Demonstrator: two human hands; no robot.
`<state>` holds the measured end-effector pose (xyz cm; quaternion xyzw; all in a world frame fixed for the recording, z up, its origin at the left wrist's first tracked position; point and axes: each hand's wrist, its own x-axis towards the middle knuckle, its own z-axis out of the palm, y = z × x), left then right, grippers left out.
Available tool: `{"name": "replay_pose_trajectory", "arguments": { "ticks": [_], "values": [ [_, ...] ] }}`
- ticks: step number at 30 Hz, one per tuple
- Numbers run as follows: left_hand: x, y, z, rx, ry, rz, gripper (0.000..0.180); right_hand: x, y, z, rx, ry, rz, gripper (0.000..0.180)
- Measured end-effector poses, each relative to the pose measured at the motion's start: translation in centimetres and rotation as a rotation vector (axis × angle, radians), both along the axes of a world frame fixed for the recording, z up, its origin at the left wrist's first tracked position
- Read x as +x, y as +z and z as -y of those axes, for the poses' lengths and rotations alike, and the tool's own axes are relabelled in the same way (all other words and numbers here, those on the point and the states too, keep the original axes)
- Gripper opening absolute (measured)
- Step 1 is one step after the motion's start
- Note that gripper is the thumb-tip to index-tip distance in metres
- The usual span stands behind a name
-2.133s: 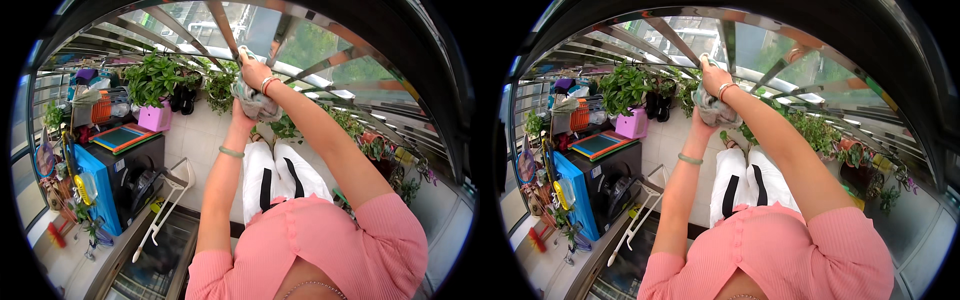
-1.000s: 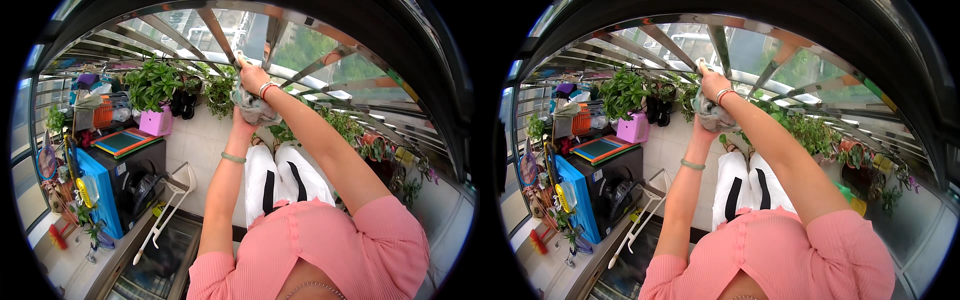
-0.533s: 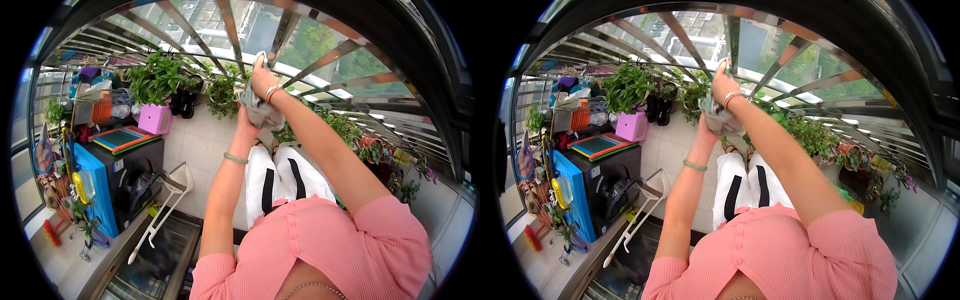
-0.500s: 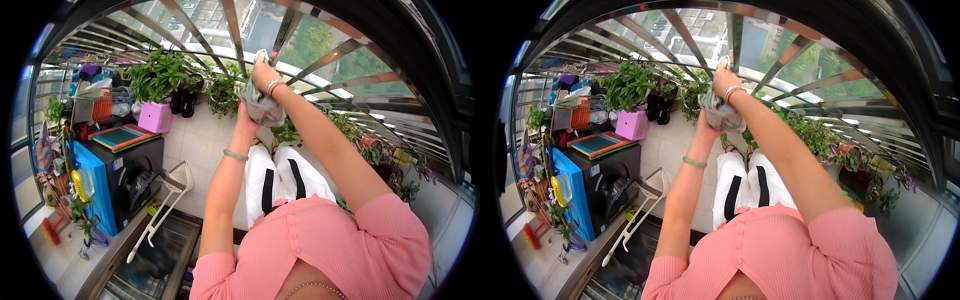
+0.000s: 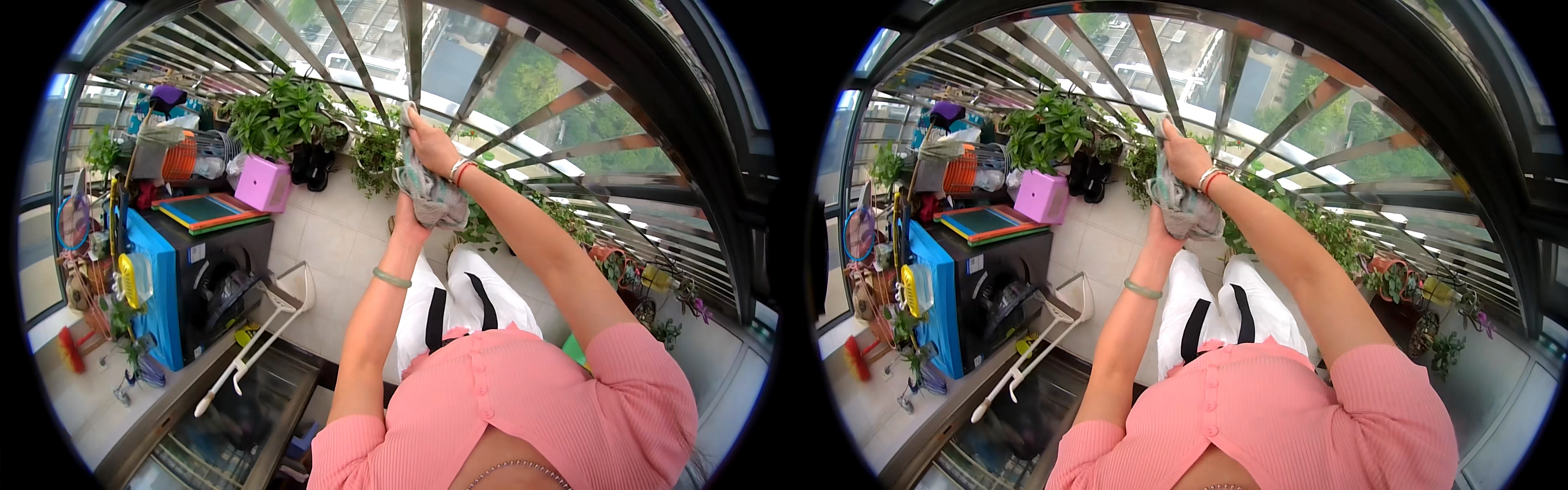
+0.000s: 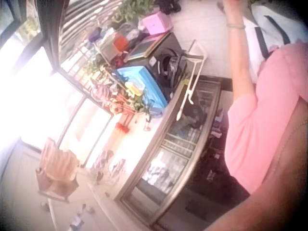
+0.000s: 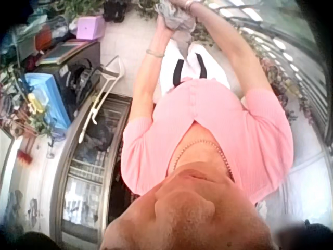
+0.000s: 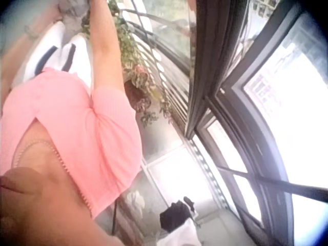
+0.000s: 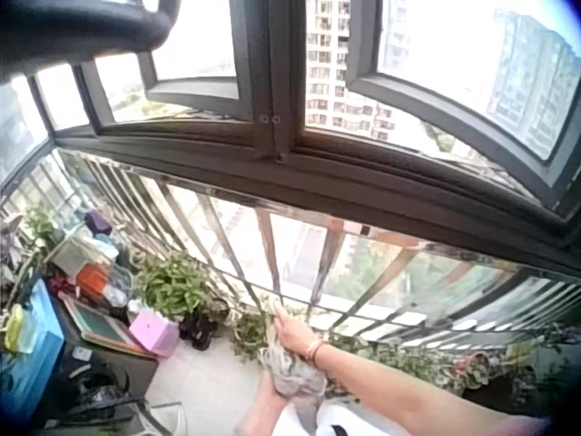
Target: The person cleans the metal window frame and glass panes of a balcony using a cloth. They wipe the vertical and horizontal bars of the frame, moving along the balcony's length. The person also uses a toothbrush to scrub the crevices of the window frame.
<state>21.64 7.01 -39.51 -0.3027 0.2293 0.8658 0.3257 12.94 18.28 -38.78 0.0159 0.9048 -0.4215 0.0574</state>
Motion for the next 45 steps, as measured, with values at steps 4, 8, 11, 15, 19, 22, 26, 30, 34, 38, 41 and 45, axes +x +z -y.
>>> {"name": "replay_pose_trajectory", "arguments": {
  "ticks": [4, 8, 11, 15, 19, 22, 26, 30, 34, 38, 41, 45],
  "values": [
    [-3.4, 1.1, 0.7, 0.033, -0.033, 0.001, 0.040, -2.3, 2.1, 2.1, 0.379, -0.029, 0.018, 0.057],
    [-5.9, -1.2, 2.1, 0.118, -0.203, 0.076, 0.041, -3.3, -0.1, 3.3, 0.466, -0.124, 0.083, 0.064],
    [-6.7, -2.1, 3.7, 0.119, -0.181, 0.074, 0.040, -4.3, 0.0, 4.3, 0.382, -0.137, 0.103, 0.066],
    [-9.9, -0.9, 4.1, 0.053, -0.141, 0.003, 0.042, -9.3, -1.6, 3.6, 0.246, -0.188, 0.046, 0.061],
    [-10.2, -2.1, 4.7, 0.150, -0.142, 0.010, 0.044, -9.3, -0.5, 4.6, 0.367, -0.104, 0.031, 0.059],
    [-7.8, -0.6, 3.2, 0.151, -0.204, 0.194, 0.043, -6.1, -1.0, 3.8, 0.510, -0.084, -0.051, 0.065],
    [-7.1, -0.3, 3.3, 0.035, -0.237, 0.204, 0.043, -4.7, 1.2, 4.2, 0.481, -0.117, 0.208, 0.070],
    [-10.0, -1.9, 6.4, 0.107, -0.194, 0.047, 0.041, -8.3, -0.2, 5.7, 0.237, -0.175, 0.077, 0.069],
    [-10.5, -1.4, 6.6, 0.147, -0.167, 0.025, 0.041, -9.8, 0.2, 5.8, 0.260, -0.142, 0.101, 0.067],
    [-7.0, -2.0, 3.7, 0.188, -0.226, 0.130, 0.039, -5.6, -0.2, 4.1, 0.496, -0.115, 0.115, 0.066],
    [-6.4, -3.2, 3.2, 0.138, -0.259, 0.171, 0.042, -3.9, 0.0, 3.8, 0.500, -0.153, 0.146, 0.072],
    [-8.9, -1.3, 6.0, 0.093, -0.161, 0.076, 0.038, -6.8, 0.3, 6.1, 0.294, -0.239, 0.212, 0.071]
  ]
}}
